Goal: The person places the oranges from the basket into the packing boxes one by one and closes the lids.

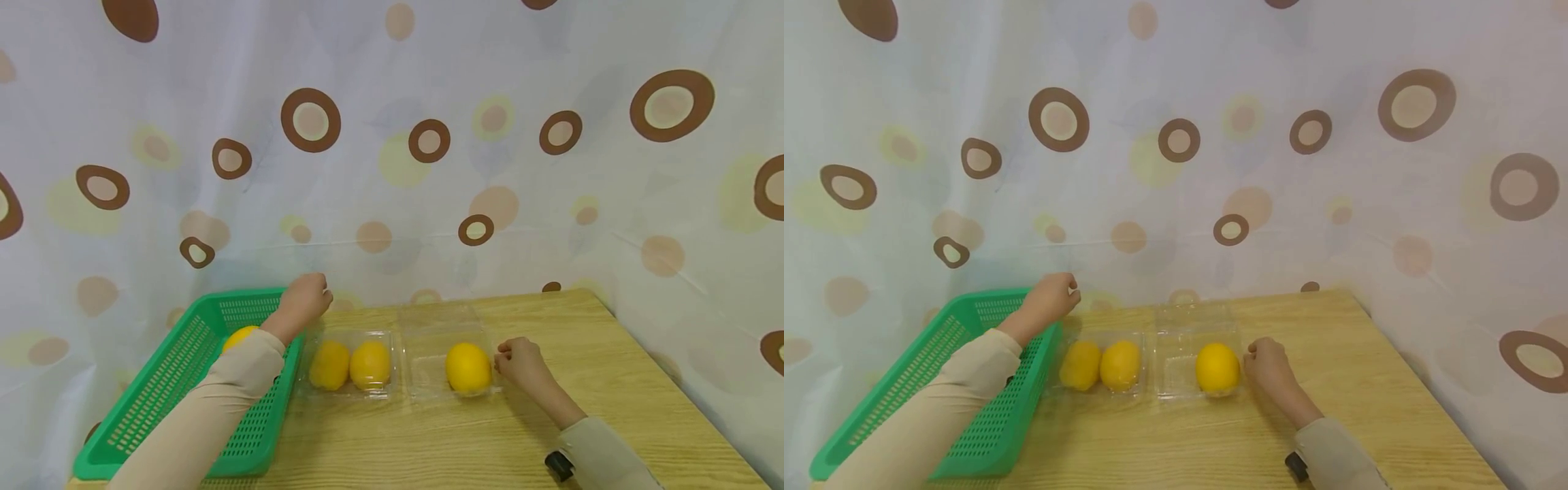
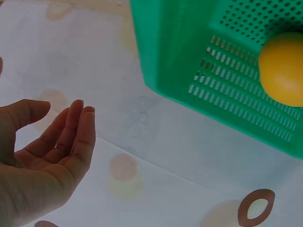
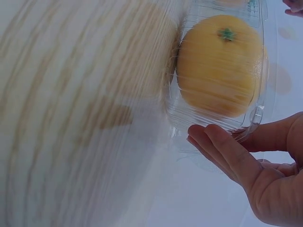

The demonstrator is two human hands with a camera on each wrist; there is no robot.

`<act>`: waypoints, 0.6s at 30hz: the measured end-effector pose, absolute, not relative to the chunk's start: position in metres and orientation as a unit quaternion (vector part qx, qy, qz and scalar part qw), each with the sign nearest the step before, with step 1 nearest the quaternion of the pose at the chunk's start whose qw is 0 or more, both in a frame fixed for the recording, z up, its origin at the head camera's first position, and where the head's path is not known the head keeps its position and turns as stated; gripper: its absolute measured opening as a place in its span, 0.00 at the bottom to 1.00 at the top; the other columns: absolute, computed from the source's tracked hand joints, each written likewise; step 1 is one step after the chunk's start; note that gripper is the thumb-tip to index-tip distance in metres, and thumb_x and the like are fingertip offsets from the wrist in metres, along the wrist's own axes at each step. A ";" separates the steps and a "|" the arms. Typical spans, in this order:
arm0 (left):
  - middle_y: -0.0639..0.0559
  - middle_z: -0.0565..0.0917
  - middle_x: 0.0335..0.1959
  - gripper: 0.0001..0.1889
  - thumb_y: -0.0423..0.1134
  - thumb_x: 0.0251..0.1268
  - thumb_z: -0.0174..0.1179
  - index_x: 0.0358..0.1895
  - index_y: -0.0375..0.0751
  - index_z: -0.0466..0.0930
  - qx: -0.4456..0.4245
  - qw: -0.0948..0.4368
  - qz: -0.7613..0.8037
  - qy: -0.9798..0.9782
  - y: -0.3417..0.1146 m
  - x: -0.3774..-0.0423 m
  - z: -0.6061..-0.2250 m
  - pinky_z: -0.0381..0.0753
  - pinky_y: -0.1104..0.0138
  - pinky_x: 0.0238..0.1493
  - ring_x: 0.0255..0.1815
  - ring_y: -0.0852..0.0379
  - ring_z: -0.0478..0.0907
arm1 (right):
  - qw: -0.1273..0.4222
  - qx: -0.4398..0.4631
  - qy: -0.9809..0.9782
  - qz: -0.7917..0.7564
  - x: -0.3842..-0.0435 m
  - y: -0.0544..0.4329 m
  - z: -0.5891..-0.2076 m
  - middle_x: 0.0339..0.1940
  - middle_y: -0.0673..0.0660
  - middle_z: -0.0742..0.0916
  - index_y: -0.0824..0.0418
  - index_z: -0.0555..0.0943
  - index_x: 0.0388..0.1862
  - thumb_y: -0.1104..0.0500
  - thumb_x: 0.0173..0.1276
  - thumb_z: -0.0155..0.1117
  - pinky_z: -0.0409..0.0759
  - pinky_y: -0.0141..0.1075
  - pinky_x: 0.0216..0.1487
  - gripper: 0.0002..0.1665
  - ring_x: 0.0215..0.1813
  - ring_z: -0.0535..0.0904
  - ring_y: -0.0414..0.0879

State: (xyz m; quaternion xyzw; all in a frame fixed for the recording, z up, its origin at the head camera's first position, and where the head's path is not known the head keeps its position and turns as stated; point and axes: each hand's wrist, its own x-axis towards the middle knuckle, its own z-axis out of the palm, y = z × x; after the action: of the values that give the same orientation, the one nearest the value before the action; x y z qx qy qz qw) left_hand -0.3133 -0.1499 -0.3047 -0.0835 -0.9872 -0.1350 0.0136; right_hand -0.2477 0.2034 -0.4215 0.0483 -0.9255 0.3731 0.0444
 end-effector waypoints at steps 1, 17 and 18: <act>0.48 0.63 0.19 0.11 0.32 0.70 0.49 0.26 0.36 0.68 -0.077 0.011 -0.137 -0.988 -0.155 -0.314 -0.305 0.60 0.66 0.21 0.18 0.55 0.59 | 0.044 0.048 -0.925 0.374 -0.248 0.203 -0.422 0.37 0.75 0.84 0.86 0.76 0.44 0.72 0.64 0.56 0.83 0.41 0.33 0.15 0.36 0.85 0.59; 0.37 0.77 0.34 0.09 0.30 0.65 0.53 0.41 0.24 0.73 -0.005 -0.078 -0.116 -0.990 -0.244 -0.324 -0.327 0.72 0.56 0.36 0.32 0.46 0.71 | 0.049 0.047 -0.927 0.370 -0.249 0.204 -0.417 0.38 0.76 0.84 0.86 0.76 0.43 0.72 0.64 0.56 0.83 0.42 0.33 0.14 0.36 0.84 0.59; 0.35 0.77 0.36 0.10 0.30 0.65 0.53 0.42 0.23 0.73 -0.006 -0.086 -0.112 -0.990 -0.247 -0.325 -0.327 0.74 0.56 0.38 0.34 0.45 0.72 | 0.050 0.048 -0.927 0.369 -0.250 0.204 -0.417 0.38 0.76 0.84 0.86 0.76 0.43 0.72 0.64 0.56 0.83 0.43 0.34 0.14 0.36 0.84 0.60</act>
State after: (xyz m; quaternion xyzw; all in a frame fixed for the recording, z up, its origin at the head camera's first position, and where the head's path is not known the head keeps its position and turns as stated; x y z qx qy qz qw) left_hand -0.3245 -0.2471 -0.3268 -0.0062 -0.9899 -0.1123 -0.0858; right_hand -0.2496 0.2043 -0.4167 0.0477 -0.9268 0.3691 0.0497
